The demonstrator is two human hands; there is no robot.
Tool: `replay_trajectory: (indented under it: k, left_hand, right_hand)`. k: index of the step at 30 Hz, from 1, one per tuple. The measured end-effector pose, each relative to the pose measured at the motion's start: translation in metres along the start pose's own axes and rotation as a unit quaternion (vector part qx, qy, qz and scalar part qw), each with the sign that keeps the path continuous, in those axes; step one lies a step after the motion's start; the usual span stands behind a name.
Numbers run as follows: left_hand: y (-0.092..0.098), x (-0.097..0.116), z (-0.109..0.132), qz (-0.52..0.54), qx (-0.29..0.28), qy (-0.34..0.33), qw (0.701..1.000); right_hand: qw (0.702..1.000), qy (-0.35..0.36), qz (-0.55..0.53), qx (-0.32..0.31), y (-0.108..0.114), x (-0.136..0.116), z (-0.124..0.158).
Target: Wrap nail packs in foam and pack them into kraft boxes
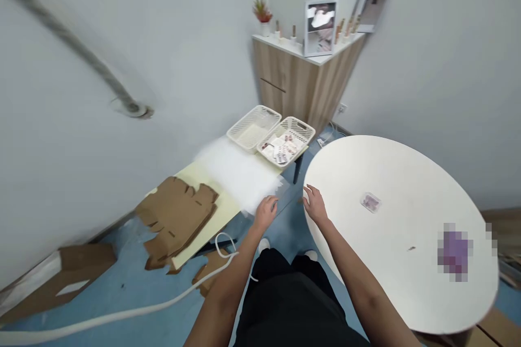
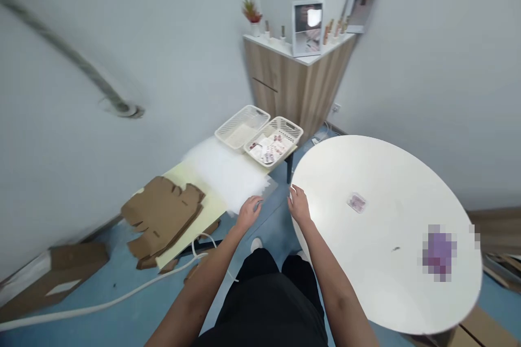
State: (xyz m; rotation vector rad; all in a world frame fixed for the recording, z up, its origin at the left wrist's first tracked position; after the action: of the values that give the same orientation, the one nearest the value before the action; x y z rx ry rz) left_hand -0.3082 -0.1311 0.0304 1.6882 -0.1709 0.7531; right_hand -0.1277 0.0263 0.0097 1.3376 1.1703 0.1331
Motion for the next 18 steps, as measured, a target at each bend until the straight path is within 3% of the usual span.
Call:
replay_trajectory:
  k: [4,8,12,18]
  left_hand:
    - [0.039,-0.07,0.032,-0.045,0.069,0.071,0.994]
    - [0.048,-0.119,0.053,-0.07,0.046,0.089,0.992]
    - [0.043,-0.141,0.065,-0.08,-0.006,0.066,0.995]
    - [0.042,-0.152,0.069,-0.107,-0.068,0.029,0.992]
  right_hand:
    - [0.995,0.056,0.011,-0.082,-0.055,-0.062,-0.029]
    - [0.982,0.088,0.029,-0.165,-0.098,-0.11,-0.045]
    - [0.972,0.085,0.047,-0.213,-0.127,-0.138,-0.045]
    - [0.963,0.06,0.104,-0.24,-0.151,-0.157,-0.029]
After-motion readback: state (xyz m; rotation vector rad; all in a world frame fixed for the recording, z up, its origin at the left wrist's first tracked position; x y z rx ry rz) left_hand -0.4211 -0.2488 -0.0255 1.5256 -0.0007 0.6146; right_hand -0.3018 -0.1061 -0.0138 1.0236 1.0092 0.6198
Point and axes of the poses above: each hand's wrist, its own z-axis away from the middle knuckle, its own y-axis out of the back of the hand, x = y × z, the point moved 1 cm from there along -z, towards the middle knuckle, and after that the axes turned 5 degrees about -z, right-handed, at the moved point
